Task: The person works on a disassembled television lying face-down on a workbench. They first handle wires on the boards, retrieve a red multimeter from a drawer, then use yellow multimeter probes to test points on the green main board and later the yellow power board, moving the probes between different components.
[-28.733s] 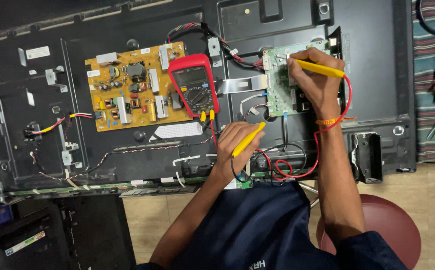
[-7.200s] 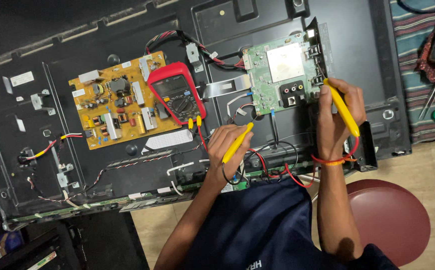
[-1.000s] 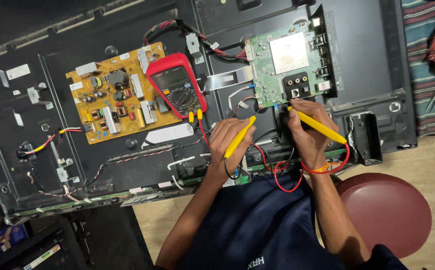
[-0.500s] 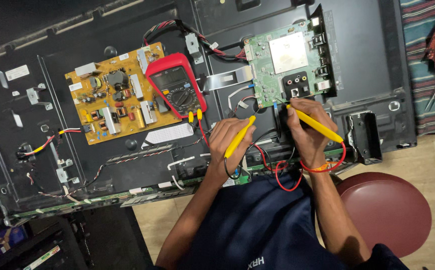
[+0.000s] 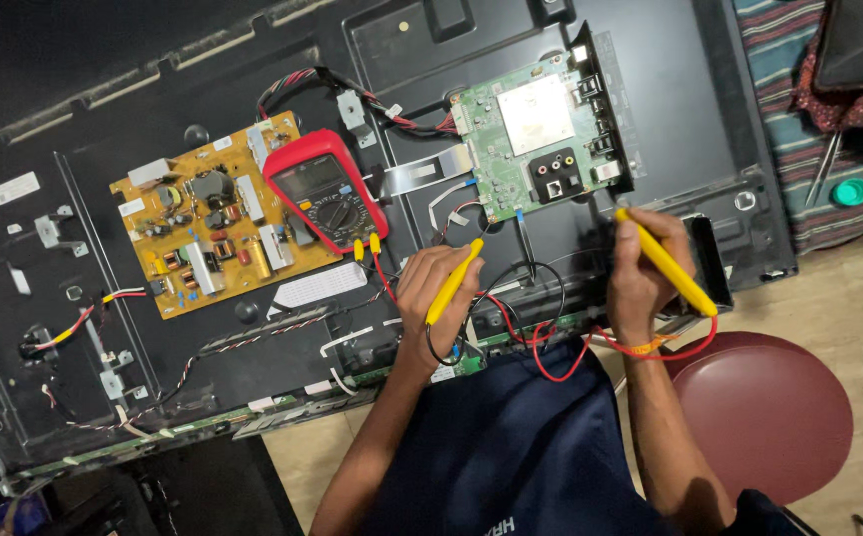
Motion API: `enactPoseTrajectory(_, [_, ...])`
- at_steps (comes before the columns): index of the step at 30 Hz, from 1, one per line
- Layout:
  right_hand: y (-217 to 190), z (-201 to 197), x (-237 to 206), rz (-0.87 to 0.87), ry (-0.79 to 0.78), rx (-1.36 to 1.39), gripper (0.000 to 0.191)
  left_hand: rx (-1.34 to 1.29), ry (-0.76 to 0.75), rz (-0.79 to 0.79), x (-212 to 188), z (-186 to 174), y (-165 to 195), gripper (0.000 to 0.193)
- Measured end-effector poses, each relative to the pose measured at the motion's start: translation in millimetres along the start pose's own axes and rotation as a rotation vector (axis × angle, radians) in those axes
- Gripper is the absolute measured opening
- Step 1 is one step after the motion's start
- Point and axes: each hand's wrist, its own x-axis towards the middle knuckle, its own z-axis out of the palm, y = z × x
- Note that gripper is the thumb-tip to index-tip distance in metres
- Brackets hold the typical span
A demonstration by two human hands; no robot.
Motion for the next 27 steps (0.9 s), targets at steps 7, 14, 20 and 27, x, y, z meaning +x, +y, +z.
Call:
enactPoseTrajectory(7, [-8, 9, 16, -0.033, -0.047, -0.002, 0.018, 0.010, 0.007, 0.033, 1, 0, 0, 0.021])
enactPoseTrajectory(14, [-26, 27, 24, -0.141, -0.112, -0.058, 0.018, 0.004, 0.010, 0.005, 1, 0, 2, 0.022])
enactPoseTrajectory(20, [-36, 36, 26, -0.040, -0.174, 0.012, 0.023, -0.001, 0.004, 0.009, 1, -2, 3, 0.022])
enactPoseTrajectory(27, [-37, 54, 26, -0.386, -0.192, -0.215, 0.016, -0.017, -0.004, 0.008, 2, -3, 5, 0.023])
